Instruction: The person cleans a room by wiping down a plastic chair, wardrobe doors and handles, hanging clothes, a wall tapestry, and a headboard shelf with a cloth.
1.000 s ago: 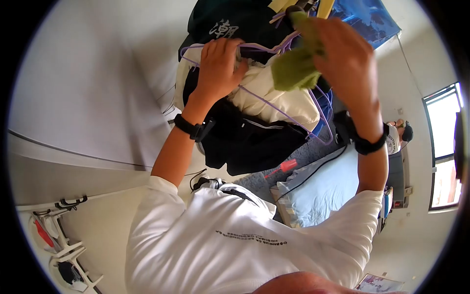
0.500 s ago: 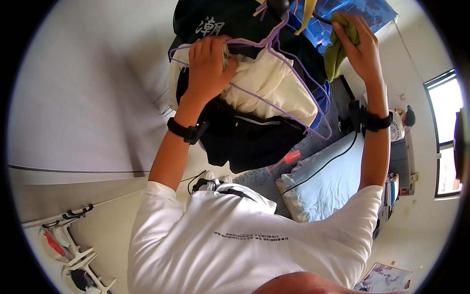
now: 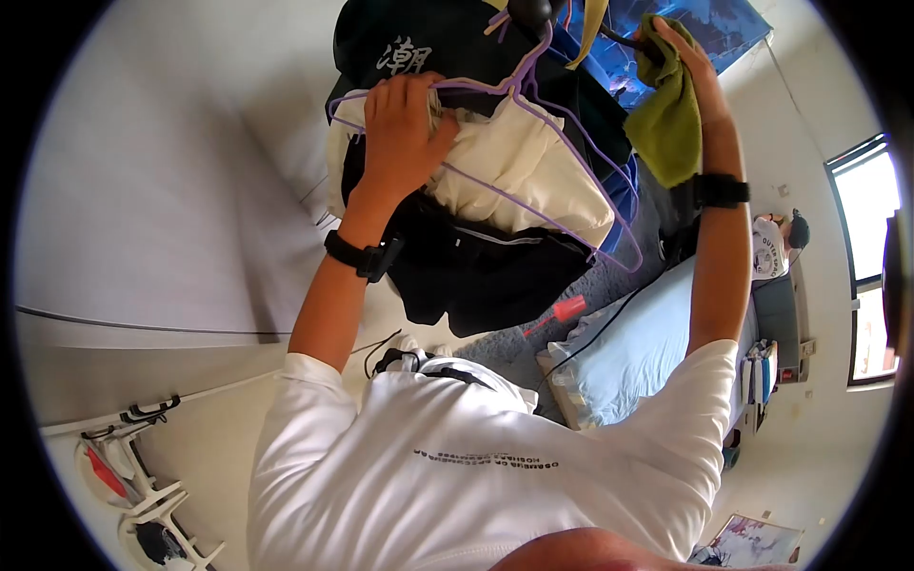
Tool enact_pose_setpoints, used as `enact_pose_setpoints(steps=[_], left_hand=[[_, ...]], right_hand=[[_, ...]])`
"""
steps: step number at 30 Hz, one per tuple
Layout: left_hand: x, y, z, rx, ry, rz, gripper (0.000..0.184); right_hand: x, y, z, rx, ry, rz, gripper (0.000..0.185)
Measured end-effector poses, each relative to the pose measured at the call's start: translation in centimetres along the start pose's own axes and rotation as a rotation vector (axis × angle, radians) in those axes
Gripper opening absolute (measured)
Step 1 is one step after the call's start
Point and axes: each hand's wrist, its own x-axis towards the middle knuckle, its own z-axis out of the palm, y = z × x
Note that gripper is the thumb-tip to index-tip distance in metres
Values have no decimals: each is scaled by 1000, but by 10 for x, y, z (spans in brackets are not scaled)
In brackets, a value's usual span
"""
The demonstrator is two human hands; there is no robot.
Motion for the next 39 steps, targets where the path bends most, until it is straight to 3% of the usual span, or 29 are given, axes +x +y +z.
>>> enact_pose_setpoints(steps=[2,3,7,9,13,16,18,19,22,23,26,29,33,35,36,38,39], left_hand=[[1,0,1,-12,-6,3,43],[1,1,2,-4,3,0,43],[0,0,0,-2,6,9,44],[0,-2,1,-6,18,21,45],[-1,-3,6,16,44,47,45],[0,-1,6,11,13,16,45],[1,0,6,10,9,5,45],[0,1,5,9,1,-11,45],[1,2,4,-3,40,8,39],[1,1,4,0,45,7,39],[0,-1,4,-17,23,5,44],[0,1,4,-19,27,-4,44],[0,2,0,-28,10,2,44],[0,2,-3,-11,37,-7,44],[0,3,-5,-22,19,-7,44],[0,3,-8,-30,0,-11,43],[1,4,-9,-33,8,-3,43]], right_hand=[[3,20,-2,290,62,13,36],[-2,22,3,332,-23,-55,37],[-13,23,3,224,-104,-215,31],[-17,12,10,255,295,-143,33],[-8,-16,-20,484,269,-63,33],[-2,-47,21,302,240,-183,35],[3,-45,34,-500,241,-280,38],[2,-48,42,-620,-67,-300,41],[-2,-64,51,-815,-155,-465,43],[-6,-70,57,-740,-124,-296,44],[-5,-64,57,-832,-61,-423,41],[-10,-73,60,-862,-35,-385,38],[-4,-66,47,-841,27,-348,31],[17,-43,22,-743,368,-298,37],[20,-44,15,-742,351,-315,37],[15,-46,8,-244,429,-359,37],[9,-49,9,-242,425,-357,37]])
